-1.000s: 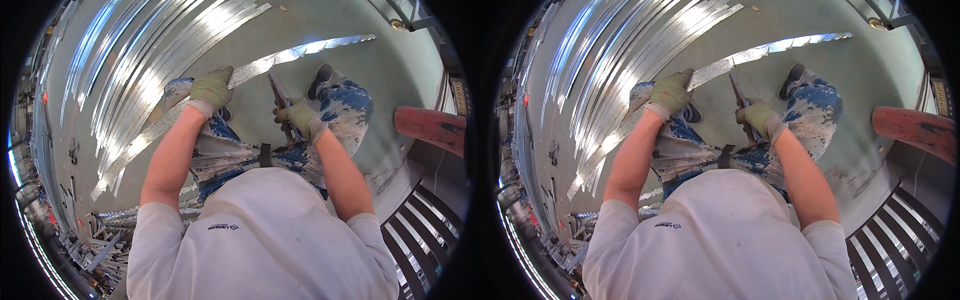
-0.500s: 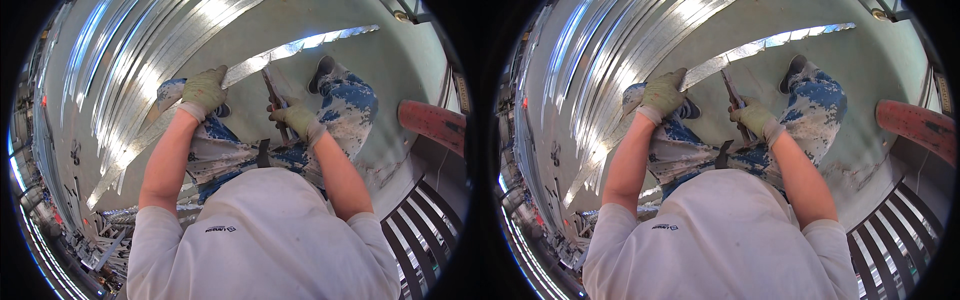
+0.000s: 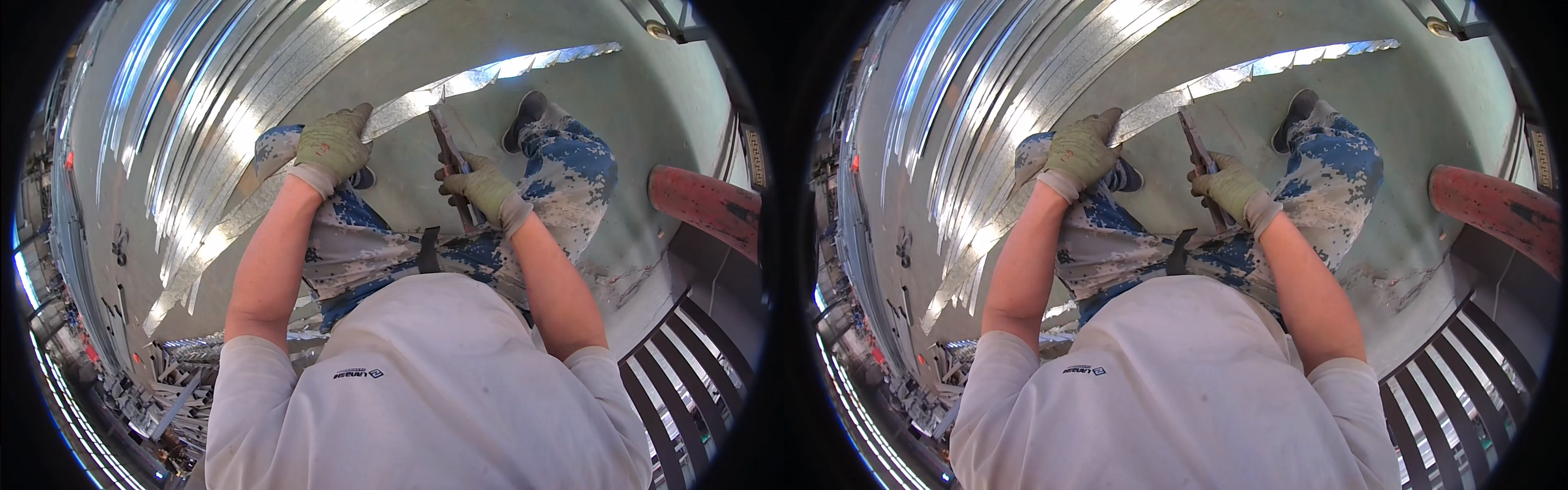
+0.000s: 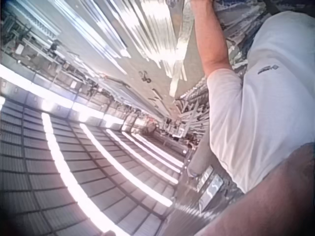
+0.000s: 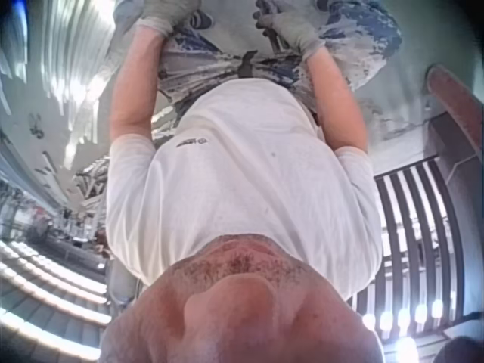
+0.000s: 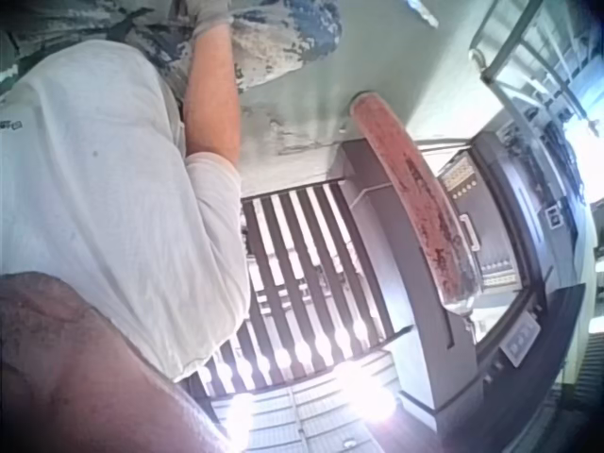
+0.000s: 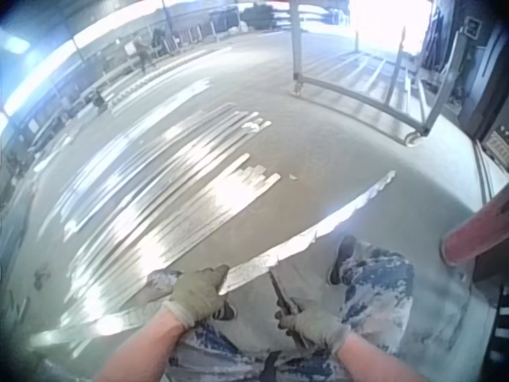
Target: The person sits on the floor and uses tin snips to cut a long, thin metal strip into shorter pieces. The person repeatedly positions the snips and cuts the strip, accumulating cut pieces on the floor.
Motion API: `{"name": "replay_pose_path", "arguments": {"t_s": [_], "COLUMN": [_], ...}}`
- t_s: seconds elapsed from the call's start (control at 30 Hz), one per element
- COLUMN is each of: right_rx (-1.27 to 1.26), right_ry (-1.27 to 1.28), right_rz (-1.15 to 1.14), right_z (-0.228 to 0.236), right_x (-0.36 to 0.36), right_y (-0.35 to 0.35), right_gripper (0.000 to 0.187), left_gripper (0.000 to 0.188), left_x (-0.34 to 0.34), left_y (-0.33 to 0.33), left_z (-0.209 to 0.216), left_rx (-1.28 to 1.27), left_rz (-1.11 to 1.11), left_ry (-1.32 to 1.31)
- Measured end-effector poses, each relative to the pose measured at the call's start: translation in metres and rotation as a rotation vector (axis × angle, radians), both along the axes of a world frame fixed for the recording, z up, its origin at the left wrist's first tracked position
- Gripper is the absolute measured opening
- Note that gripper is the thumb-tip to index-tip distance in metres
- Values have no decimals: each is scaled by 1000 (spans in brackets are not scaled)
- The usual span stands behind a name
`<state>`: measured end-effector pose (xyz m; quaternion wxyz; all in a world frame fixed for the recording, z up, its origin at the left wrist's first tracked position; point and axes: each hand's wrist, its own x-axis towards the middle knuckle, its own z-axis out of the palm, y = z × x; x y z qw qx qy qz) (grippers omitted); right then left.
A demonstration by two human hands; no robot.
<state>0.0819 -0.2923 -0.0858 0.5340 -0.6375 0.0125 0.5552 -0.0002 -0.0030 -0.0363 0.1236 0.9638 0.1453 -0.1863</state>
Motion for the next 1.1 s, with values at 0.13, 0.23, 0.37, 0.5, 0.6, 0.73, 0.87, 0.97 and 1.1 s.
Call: {"name": "replay_pose_path", "arguments": {"t_s": [0.13, 0.23, 0.37, 0.5, 0.6, 0.73, 0.87, 0.97, 1.1], "right_rx": [-20, -20, -5, -15, 0, -91, -212, -346, -507], "right_ry": [-31, -42, -45, 6, 81, 8, -137, -520, -773], "right_rz": [35, 54, 58, 1, -41, -8, 60, 203, 375], "right_z": [-5, -1, -9, 8, 13, 17, -7, -40, -24], "right_x": [2, 3, 4, 1, 1, 3, -2, -6, -10], "right_y": [-2, -1, -3, 3, 3, 5, 12, 14, 24], "right_gripper": [55, 57, 58, 56, 53, 43, 40, 38, 38], "left_gripper": [68, 69, 68, 67, 67, 67, 67, 65, 60], "left_x": [-1, 0, 1, 0, 1, 0, 2, 4, 4], "left_y": [1, 0, 0, 1, 0, 2, 1, 0, 1], "left_z": [-3, -1, 0, -2, 0, -2, 0, 2, -6], "left_rx": [0, -6, -12, -10, -9, -12, -30, -40, -44], "left_rz": [-6, 8, 0, 1, 0, -5, 2, -3, -12], "left_ry": [-14, 8, 6, 1, 6, 0, 16, 27, 4]}}
